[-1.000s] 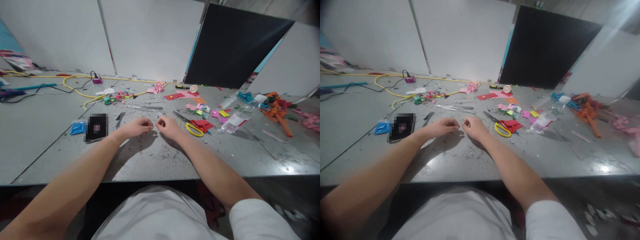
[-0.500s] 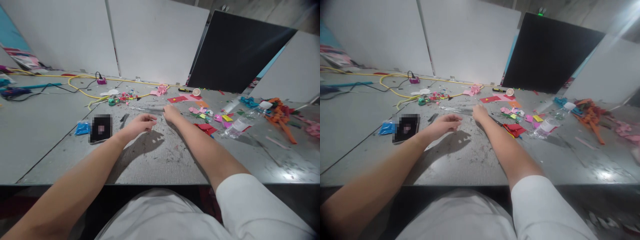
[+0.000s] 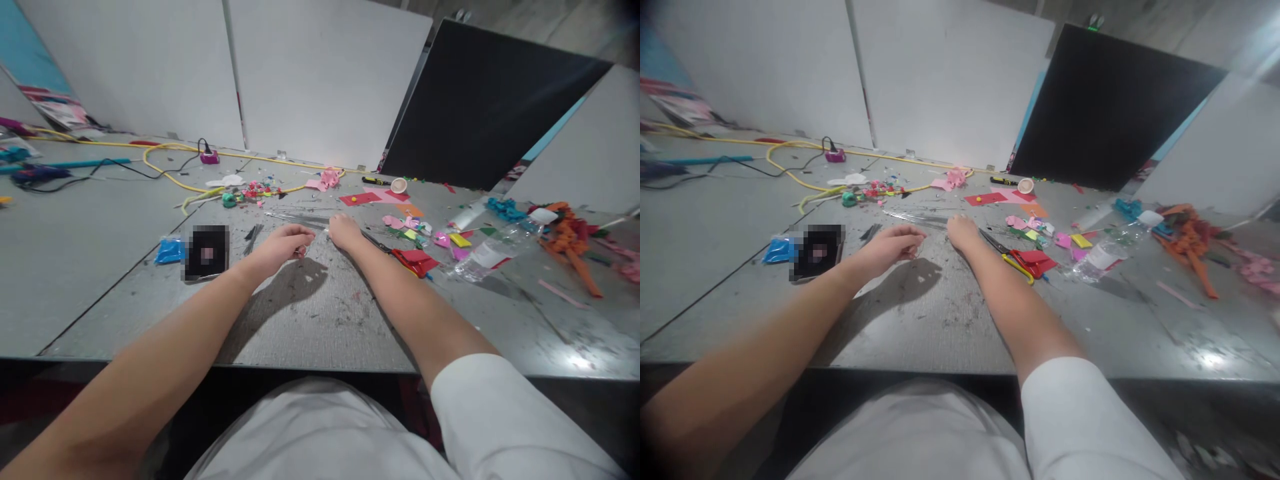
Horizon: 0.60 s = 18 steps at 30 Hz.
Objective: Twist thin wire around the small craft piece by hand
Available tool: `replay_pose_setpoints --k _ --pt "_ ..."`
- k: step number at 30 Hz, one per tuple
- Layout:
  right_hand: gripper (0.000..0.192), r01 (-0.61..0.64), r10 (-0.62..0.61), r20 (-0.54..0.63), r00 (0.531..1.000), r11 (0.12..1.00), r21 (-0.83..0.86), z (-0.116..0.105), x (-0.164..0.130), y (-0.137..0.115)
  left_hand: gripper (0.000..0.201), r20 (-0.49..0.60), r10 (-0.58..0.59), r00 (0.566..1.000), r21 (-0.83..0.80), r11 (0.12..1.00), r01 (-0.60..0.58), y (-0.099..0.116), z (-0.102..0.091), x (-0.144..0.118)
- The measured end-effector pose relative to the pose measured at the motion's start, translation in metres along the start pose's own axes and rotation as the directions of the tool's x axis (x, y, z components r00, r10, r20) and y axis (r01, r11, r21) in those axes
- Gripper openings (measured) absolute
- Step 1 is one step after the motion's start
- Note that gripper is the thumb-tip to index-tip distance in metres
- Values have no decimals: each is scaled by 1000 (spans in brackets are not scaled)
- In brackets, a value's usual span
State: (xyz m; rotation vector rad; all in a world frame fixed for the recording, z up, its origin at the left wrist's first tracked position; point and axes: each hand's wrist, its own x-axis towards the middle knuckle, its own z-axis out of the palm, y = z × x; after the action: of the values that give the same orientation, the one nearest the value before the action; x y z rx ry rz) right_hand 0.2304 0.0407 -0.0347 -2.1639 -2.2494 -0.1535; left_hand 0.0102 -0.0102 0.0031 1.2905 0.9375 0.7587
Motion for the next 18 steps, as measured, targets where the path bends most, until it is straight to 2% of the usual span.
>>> replay_pose_setpoints --k 5,9,12,18 --pt "42 -43 45 -29 999 998 43 0 1 -1 7 2 -10 1000 4 1000 10 2 -2 -1" --pt "38 -19 17 20 1000 996 84 -1 9 -2 9 7 -9 1000 0 1000 9 3 -3 -1" --pt "38 19 -21 45 999 999 35 -1 14 -3 11 11 -13 1000 -21 1000 13 3 -2 -1" --pt "47 93 -93 6 996 995 -19 -1 5 -9 14 35 0 999 -36 999 1 2 -3 0"
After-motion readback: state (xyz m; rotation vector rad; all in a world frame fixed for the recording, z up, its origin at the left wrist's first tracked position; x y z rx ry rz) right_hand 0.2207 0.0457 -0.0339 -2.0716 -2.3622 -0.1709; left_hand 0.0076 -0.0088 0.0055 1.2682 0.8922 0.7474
